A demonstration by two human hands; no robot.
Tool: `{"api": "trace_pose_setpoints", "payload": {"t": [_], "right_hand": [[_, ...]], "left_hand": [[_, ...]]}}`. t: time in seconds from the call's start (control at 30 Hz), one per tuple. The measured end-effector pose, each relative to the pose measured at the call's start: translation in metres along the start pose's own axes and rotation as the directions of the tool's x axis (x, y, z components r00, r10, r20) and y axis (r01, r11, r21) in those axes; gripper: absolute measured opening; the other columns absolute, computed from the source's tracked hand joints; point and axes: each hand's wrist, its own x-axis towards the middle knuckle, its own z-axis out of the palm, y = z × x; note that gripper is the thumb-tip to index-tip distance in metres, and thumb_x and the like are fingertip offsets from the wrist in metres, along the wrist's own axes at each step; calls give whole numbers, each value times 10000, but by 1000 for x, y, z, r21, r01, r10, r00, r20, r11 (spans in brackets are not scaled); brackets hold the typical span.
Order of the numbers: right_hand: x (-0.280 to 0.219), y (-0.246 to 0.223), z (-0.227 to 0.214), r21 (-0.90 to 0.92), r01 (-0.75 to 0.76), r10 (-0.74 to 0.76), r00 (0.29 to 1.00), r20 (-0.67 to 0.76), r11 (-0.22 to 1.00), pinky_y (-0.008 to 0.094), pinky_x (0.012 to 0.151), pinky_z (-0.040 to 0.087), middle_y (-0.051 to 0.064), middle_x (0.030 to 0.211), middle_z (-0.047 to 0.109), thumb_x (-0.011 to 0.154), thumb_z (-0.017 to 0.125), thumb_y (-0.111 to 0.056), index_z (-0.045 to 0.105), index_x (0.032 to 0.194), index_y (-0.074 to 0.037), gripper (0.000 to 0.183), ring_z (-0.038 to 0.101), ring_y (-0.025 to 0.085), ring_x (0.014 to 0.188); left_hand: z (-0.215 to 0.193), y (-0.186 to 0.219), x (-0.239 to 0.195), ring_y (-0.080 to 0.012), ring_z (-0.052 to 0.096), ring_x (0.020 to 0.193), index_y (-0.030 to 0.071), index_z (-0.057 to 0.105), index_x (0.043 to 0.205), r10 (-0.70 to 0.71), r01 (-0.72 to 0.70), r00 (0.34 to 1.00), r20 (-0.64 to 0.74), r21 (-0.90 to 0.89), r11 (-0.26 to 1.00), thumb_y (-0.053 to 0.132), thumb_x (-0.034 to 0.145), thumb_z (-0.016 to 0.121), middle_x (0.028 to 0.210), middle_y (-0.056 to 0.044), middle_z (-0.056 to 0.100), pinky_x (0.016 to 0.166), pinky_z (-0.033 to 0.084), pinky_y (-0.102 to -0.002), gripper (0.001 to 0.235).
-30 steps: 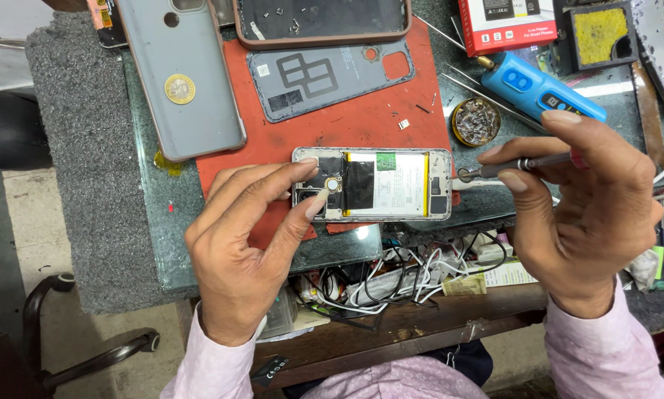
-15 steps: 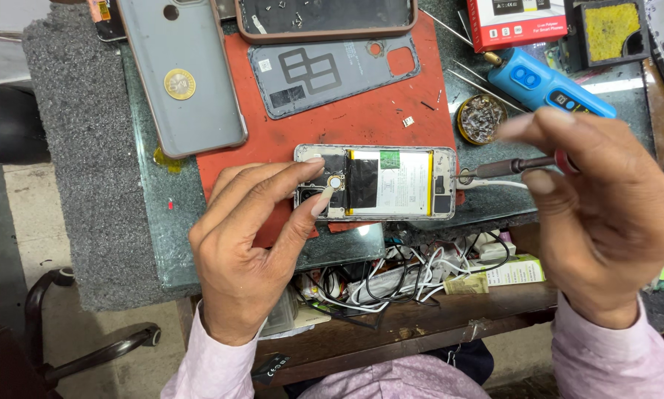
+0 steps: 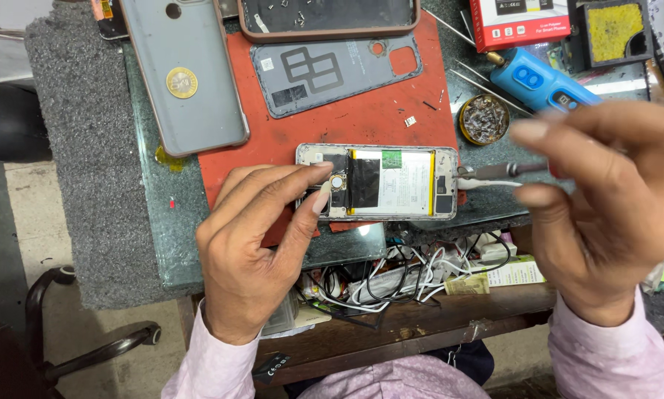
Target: The person removes the back cover of an Oppo smartphone and uses a screwdriver to unscrew and detach the camera module. The device is held and manipulated on a cluttered workbench with tools and spare parts visible.
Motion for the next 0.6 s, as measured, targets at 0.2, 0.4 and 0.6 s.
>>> {"api": "trace_pose_setpoints", "payload": {"t": [0.2, 0.4, 0.6], "right_hand": [[9, -2, 0, -35, 105, -104, 994, 21, 994, 275, 758, 436, 99, 1031, 565, 960, 792, 3, 685, 1158, 35, 227, 577, 205, 880], [7, -6, 2, 126, -141, 140, 990, 17, 982, 279, 780, 533, 92, 969, 575, 937, 690, 32, 650, 1107, 41, 175, 616, 195, 895], [16, -12, 3, 151, -31, 23, 998, 54, 988, 272, 907, 534, 149, 1160, 564, 991, 682, 135, 633, 1255, 40, 285, 618, 226, 1019]], "left_hand": [[0, 1, 0, -209, 699, 1019, 66, 755, 1169, 15, -15, 1000, 4, 7, 1000, 101, 985, 752, 1077, -64, 761, 878, 562, -330, 188], [0, 1, -1, -203, 701, 1011, 69, 755, 1170, 11, -11, 1000, 8, -6, 1000, 100, 987, 749, 1078, -61, 763, 868, 565, -324, 185], [0, 3, 0, -200, 698, 991, 66, 758, 1161, 7, -7, 1000, 10, -1, 1000, 101, 980, 749, 1058, -61, 760, 845, 562, -325, 185]]}}
